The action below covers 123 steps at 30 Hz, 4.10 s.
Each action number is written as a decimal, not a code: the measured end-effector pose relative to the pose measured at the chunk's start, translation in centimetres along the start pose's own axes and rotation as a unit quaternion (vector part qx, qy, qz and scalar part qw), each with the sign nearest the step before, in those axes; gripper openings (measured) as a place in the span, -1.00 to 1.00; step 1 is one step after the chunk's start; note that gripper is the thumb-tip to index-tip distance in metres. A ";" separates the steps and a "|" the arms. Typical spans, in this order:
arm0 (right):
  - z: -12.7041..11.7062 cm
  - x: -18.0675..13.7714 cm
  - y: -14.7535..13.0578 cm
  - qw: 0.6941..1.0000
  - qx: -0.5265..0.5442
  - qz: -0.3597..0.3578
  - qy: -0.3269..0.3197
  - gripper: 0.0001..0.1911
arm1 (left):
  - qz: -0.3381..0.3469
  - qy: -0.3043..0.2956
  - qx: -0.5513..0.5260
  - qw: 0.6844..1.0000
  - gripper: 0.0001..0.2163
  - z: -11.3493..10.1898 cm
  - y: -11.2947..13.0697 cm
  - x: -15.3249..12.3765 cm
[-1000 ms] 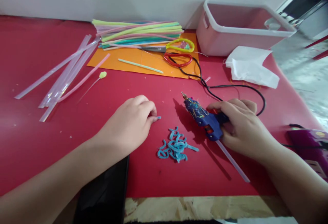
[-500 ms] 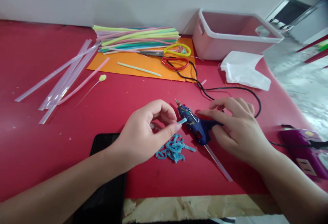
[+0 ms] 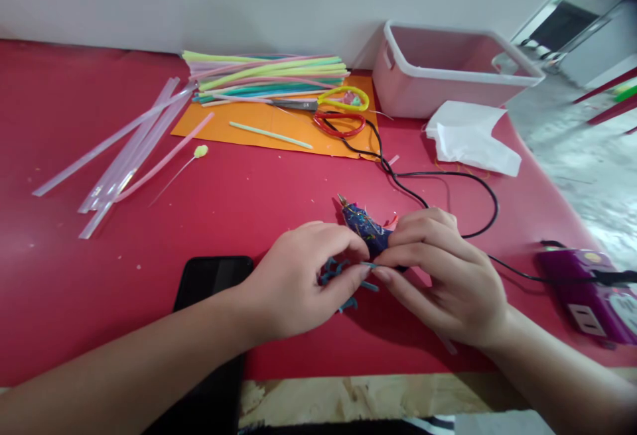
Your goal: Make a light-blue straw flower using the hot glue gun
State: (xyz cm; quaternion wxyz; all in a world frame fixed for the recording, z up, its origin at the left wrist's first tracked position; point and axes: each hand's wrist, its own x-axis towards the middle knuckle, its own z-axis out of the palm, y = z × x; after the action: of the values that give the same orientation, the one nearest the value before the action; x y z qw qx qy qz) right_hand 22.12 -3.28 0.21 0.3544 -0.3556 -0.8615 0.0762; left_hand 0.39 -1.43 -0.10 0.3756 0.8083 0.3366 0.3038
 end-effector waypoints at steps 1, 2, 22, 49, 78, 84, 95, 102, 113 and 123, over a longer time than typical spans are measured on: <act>0.0 0.0 0.0 1.000 0.000 0.000 0.002 -0.96 | 0.022 0.002 0.008 1.000 -0.95 0.0 -0.1 0.0; 0.1 0.0 0.0 1.000 0.000 0.000 0.005 -0.96 | 0.039 0.003 0.012 0.999 -0.93 0.0 -0.2 0.0; 0.7 0.1 -0.3 0.997 -0.057 0.025 0.046 -0.94 | -0.088 -0.024 -0.083 0.992 -0.90 -0.1 0.6 0.3; 0.8 0.4 -0.4 0.987 -0.138 -0.044 0.064 -0.92 | -0.235 -0.074 -0.219 0.944 -0.90 -0.3 0.5 0.4; 0.1 -0.2 0.0 0.991 -0.120 0.017 0.050 -0.89 | -0.238 -0.020 -0.208 0.948 -0.88 -0.5 0.9 0.4; -1.4 -1.4 2.9 0.985 -0.147 0.083 -0.034 -0.75 | -0.232 0.055 -0.234 0.943 -0.86 -1.0 -0.2 0.4; -1.2 -1.9 3.9 0.972 -0.130 0.095 -0.170 -0.46 | -0.264 0.156 -0.327 0.894 -0.89 -1.3 -1.0 0.8; -2.4 -2.1 3.1 0.985 -0.117 0.129 0.017 -0.70 | -0.251 0.168 -0.332 0.894 -0.89 -1.1 -1.0 0.7; -2.0 -1.6 3.3 1.000 0.020 0.004 -0.013 -0.87 | -0.241 0.118 -0.272 0.924 -0.88 -1.3 -0.7 0.6; -1.7 -1.8 3.5 1.000 -0.022 -0.009 -0.009 -0.86 | -0.251 0.094 -0.244 0.932 -0.83 -1.6 -0.6 0.5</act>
State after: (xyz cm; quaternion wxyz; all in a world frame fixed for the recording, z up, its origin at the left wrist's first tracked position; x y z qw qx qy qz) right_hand 26.05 -2.12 -0.84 0.3394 -0.3545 -0.8694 0.0575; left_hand -0.66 -0.08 0.39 0.5917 0.5484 0.4782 0.3471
